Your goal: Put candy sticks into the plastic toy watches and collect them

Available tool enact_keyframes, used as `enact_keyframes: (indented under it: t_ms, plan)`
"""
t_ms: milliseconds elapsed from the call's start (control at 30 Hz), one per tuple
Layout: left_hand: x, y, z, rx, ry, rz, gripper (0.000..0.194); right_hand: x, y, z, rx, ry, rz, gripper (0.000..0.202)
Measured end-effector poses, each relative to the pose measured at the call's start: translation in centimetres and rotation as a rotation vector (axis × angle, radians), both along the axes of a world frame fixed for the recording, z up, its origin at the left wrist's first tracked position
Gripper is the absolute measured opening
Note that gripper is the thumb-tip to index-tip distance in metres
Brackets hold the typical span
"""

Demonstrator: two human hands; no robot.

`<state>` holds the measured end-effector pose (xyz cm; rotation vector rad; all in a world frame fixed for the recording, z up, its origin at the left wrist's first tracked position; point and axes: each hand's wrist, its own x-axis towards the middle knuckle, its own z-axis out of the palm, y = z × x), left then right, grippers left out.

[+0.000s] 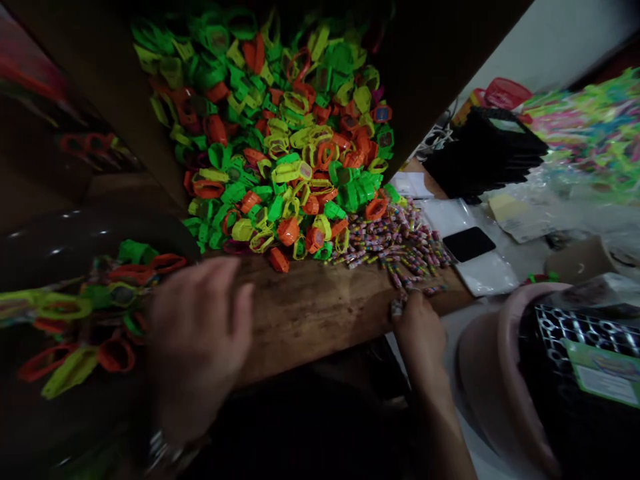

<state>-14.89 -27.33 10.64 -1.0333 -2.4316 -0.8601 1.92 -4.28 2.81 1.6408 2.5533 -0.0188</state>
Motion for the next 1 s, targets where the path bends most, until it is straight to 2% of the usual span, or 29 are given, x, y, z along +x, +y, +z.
enact_keyframes:
  t_ms: [67,100,133,200,267,333,400,467,567,633,733,833,1000]
  plan:
    - [-1.1,3.4,-2.8,-0.250,-0.050,-0.019,0.030,-0.1,-0.3,-1.1,0.029,0.044,0.046,0.018]
    - [-1.8,4.9,-4.3,-0.316,-0.116,0.004,0.031,-0.2,-0.5,-1.6,0.043,0.092,0.093,0.019]
    - [-2.5,6.2,-5.6,-0.310,-0.160,0.054,0.032,-0.3,-0.6,-2.0,0.046,0.159,0.146,0.019]
    - [-3.7,7.9,-7.9,-0.280,-0.189,0.075,0.029,-0.6,-0.9,-2.7,0.024,0.331,0.250,0.022]
    - [-4.2,8.5,-9.4,-0.226,-0.190,0.011,0.019,-1.2,-1.3,-2.8,-0.026,0.516,0.348,0.026]
    - [-4.0,8.2,-10.0,-0.167,-0.199,-0.117,0.012,-2.0,-1.9,-2.2,-0.080,0.676,0.461,0.029]
    - [-3.2,7.6,-10.0,-0.108,-0.218,-0.250,0.010,-3.1,-2.6,-1.1,-0.147,0.815,0.572,0.027]
    - [-2.0,6.9,-9.2,-0.061,-0.239,-0.348,0.010,-4.1,-3.2,0.2,-0.261,0.921,0.627,0.021]
    - [-0.5,6.0,-7.3,0.042,-0.339,-0.474,0.014,-4.9,-4.0,1.6,-0.439,1.022,0.606,0.019]
    - [0.1,5.6,-6.0,0.107,-0.430,-0.543,0.017,-5.0,-4.3,2.0,-0.466,1.047,0.588,0.021]
    - [0.6,5.4,-5.0,0.146,-0.470,-0.572,0.018,-4.6,-4.6,2.1,-0.398,1.029,0.583,0.021]
    - [0.6,5.4,-4.8,0.153,-0.452,-0.583,0.017,-4.1,-4.8,2.1,-0.254,0.987,0.597,0.022]
    - [0.7,5.4,-4.6,0.121,-0.463,-0.599,0.016,-3.6,-4.9,3.2,-0.045,0.881,0.744,0.022]
